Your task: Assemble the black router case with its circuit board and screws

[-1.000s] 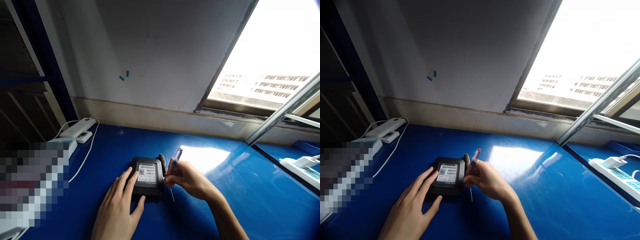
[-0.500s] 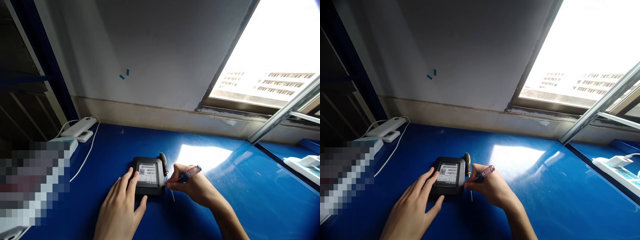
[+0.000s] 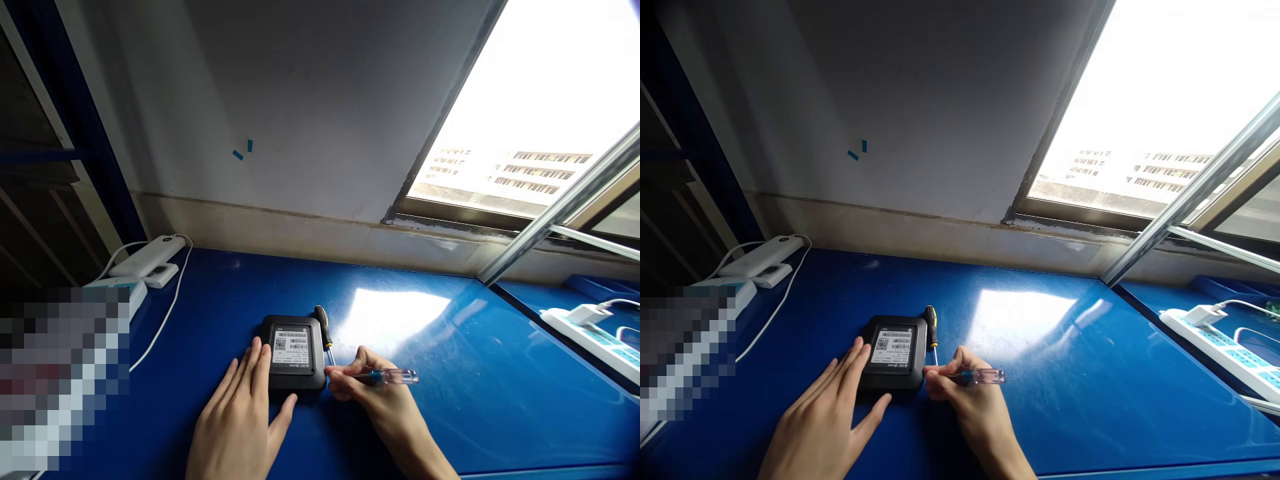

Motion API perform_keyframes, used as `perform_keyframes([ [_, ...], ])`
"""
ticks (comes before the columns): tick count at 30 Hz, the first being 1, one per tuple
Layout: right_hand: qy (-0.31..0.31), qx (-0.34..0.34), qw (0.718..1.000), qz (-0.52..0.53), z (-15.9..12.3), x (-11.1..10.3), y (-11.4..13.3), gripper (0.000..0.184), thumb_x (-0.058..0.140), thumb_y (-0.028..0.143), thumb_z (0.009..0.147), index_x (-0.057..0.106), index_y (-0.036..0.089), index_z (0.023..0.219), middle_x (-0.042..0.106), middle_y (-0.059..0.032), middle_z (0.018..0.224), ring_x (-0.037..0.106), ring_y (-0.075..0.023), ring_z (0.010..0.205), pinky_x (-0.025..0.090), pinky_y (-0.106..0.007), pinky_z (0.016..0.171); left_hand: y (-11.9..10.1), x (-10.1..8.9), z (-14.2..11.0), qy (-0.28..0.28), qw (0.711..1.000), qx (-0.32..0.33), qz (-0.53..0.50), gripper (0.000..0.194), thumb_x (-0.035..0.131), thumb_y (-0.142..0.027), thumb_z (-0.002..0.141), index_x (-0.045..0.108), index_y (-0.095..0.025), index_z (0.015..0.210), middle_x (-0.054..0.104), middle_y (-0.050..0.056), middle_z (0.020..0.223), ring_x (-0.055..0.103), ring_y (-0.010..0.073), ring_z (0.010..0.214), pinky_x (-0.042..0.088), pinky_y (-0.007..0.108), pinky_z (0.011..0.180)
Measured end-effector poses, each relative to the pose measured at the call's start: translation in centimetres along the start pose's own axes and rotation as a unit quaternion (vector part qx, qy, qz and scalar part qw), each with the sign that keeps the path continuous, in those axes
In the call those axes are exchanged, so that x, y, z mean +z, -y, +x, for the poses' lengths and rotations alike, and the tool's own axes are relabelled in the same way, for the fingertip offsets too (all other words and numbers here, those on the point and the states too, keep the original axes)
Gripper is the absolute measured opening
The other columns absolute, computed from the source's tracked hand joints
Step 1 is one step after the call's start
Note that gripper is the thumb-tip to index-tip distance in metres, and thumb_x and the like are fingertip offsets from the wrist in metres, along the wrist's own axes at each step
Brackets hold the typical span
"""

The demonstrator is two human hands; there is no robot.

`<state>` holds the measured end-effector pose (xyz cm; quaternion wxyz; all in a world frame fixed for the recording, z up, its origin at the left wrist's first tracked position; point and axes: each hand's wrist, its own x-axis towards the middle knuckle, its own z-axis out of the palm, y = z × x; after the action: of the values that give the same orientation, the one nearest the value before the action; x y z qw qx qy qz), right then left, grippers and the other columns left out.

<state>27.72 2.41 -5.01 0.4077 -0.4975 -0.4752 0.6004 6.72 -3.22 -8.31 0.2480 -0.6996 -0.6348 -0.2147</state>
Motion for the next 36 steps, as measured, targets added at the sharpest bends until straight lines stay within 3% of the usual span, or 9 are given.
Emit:
perform_keyframes([
  [5,-0.016,0.033,0.999,0.014,-0.4,-0.1,0.9,0.044,0.092,0.045,0.064,0.057,0.02,0.072,0.08,-0.0076,0.085,0.077,-0.0258,0.088,0.061,-0.036,0.081,0.0,-0.1,0.1,0.0,1.0,0.002,-0.008,0.057,0.056,-0.039,0.09,0.061,0.001,0.129,0.068,0.023,0.129,0.075,0.0316,0.105,0.065,0.037,0.084],
  [11,-0.057,-0.033,0.998,0.006,0.6,-1.0,2.8,0.045,0.093,0.046,0.062,0.058,0.019,0.073,0.08,-0.0083,0.085,0.078,-0.0275,0.089,0.062,-0.04,0.086,0.1,0.0,0.1,-0.002,1.0,0.004,0.0,0.054,0.046,-0.039,0.096,0.061,0.001,0.129,0.067,0.022,0.13,0.074,0.0292,0.107,0.064,0.037,0.085],
  [20,-0.01,-0.037,0.999,-0.014,2.2,0.1,2.1,0.05,0.091,0.052,0.062,0.052,0.021,0.072,0.08,-0.0064,0.085,0.077,-0.0273,0.086,0.062,-0.044,0.087,0.0,0.2,-0.1,-0.023,1.0,-0.001,-0.016,0.054,0.04,-0.039,0.099,0.063,0.001,0.126,0.069,0.023,0.127,0.075,0.0302,0.104,0.065,0.038,0.083],
  [28,-0.017,-0.056,0.998,-0.027,2.6,0.4,2.0,0.049,0.09,0.05,0.064,0.05,0.023,0.071,0.079,-0.0042,0.084,0.077,-0.0267,0.086,0.062,-0.043,0.086,0.6,1.3,-0.8,0.027,0.999,0.012,-0.044,0.054,0.044,-0.042,0.099,0.058,-0.005,0.137,0.062,0.019,0.138,0.071,0.028,0.115,0.061,0.037,0.093],
  [32,-0.013,-0.031,0.999,-0.022,3.2,0.5,2.6,0.051,0.092,0.051,0.06,0.051,0.022,0.073,0.079,-0.0041,0.081,0.078,-0.0267,0.084,0.062,-0.042,0.084,0.7,1.3,-0.9,0.036,0.997,0.003,-0.065,0.051,0.045,-0.039,0.099,0.057,-0.009,0.139,0.06,0.016,0.141,0.07,0.0278,0.116,0.061,0.038,0.095],
  [36,0.002,-0.009,0.998,-0.061,3.7,0.6,3.6,0.051,0.091,0.052,0.058,0.054,0.021,0.072,0.078,-0.0052,0.079,0.077,-0.0255,0.079,0.062,-0.04,0.078,0.6,1.2,-0.9,0.03,0.997,-0.001,-0.073,0.052,0.047,-0.039,0.098,0.059,-0.006,0.137,0.061,0.019,0.139,0.071,0.0303,0.113,0.062,0.04,0.092],
])
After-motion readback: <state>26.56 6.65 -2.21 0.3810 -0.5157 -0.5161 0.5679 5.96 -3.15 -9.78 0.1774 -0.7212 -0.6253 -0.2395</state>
